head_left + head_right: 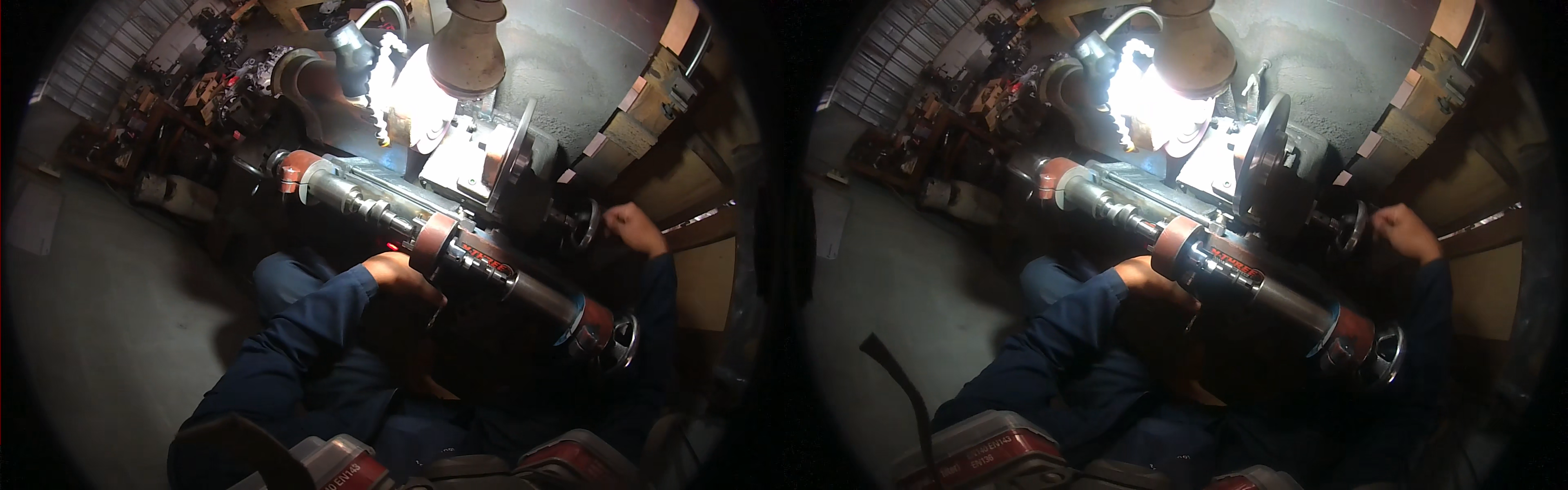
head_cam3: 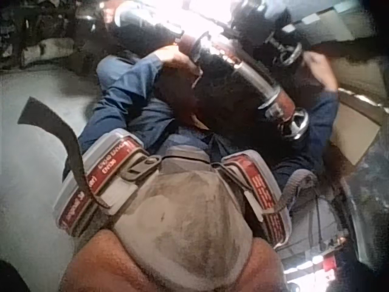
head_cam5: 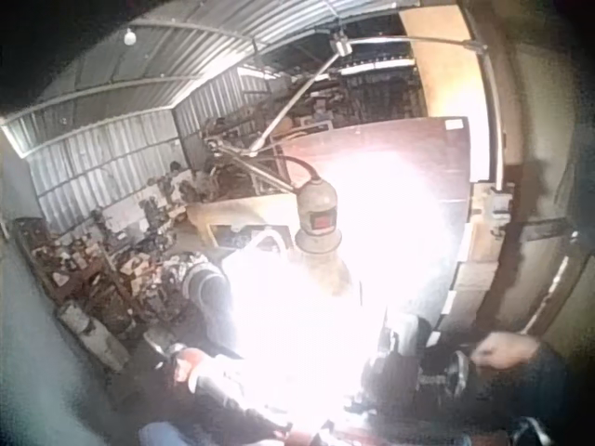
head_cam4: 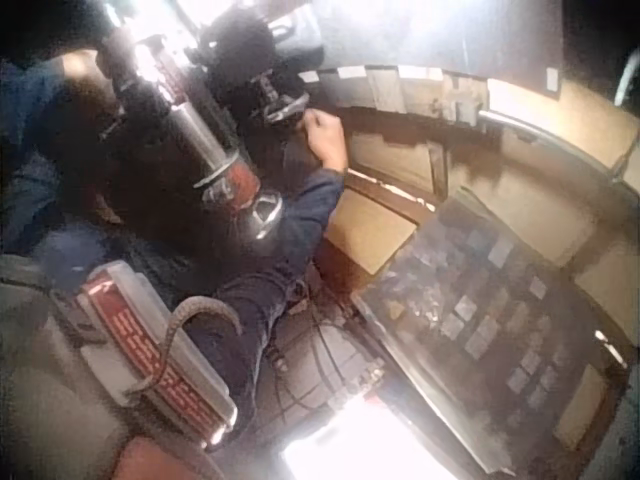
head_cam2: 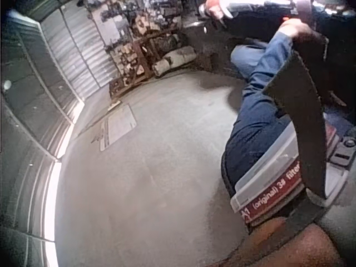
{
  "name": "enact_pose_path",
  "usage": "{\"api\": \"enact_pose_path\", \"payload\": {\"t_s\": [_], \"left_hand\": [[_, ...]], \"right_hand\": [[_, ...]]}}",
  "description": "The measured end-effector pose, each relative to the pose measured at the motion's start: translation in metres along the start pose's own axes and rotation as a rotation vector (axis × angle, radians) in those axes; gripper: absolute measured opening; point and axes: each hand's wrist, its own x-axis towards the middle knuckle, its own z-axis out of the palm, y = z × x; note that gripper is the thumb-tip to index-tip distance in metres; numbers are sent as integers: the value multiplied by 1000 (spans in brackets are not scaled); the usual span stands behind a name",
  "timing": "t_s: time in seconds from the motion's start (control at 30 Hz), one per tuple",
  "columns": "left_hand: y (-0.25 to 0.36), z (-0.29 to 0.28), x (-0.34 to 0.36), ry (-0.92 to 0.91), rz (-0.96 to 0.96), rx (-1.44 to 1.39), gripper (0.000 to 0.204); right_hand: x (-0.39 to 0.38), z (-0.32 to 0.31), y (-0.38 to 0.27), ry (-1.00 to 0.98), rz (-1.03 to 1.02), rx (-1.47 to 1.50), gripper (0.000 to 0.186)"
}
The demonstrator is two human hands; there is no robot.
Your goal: The person adjusts a metal part on a lathe, using a dial indicator to check alignment, and then rotates the part while operating the machine controls.
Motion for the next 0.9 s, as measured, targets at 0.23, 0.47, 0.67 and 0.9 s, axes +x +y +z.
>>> {"api": "enact_pose_path", "payload": {"t_s": [0.23,0.47,0.67,0.9], "left_hand": [[21,1,-15,50,-64,-12,45],[-7,0,-1,54,-18,66,44],[3,1,1,80,-59,194,44],[2,0,0,92,-41,303,51]], "right_hand": [[5,74,12,-396,100,-152,21],[8,4,-7,-173,56,60,17],[-12,34,-53,-575,413,57,22],[22,36,28,124,-74,-53,19]]}}
